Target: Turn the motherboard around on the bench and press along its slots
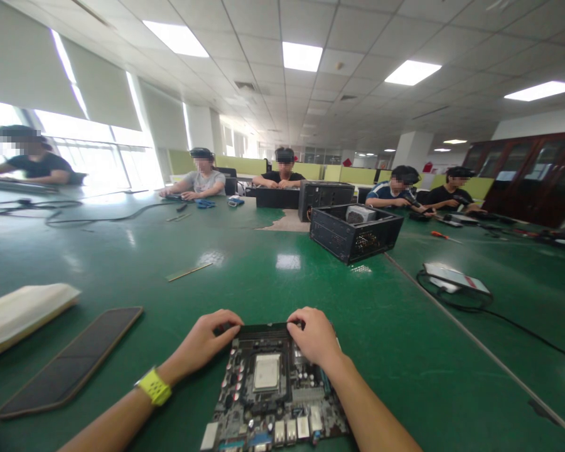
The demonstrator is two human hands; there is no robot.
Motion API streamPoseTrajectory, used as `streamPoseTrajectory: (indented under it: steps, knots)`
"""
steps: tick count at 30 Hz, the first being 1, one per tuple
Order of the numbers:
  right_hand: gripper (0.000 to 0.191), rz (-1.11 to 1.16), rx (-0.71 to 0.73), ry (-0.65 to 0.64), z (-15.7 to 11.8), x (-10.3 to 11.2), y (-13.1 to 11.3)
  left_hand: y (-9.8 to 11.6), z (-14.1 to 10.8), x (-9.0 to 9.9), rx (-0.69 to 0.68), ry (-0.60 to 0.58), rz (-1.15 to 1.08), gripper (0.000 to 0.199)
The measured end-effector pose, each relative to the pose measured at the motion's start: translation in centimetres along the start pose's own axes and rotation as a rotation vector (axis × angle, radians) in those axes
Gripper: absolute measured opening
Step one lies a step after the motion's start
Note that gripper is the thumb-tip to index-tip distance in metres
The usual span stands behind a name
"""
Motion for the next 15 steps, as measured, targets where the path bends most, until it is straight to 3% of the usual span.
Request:
streamPoseTrajectory:
  steps: [15]
  knots:
    - [0.018,-0.008,0.007,-0.012,-0.12,0.06,-0.14,0.09,-0.1,0.14,0.001,-0.012,0.016,0.018]
Point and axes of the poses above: each hand's wrist, its own z-axis towards the middle knuckle, its own x-axis out of the back of the hand, y = z × x, the point moved 2 cm from there along z, towards the middle knuckle, and after that the axes turned 7 degrees about -x, right-handed, at the moved point
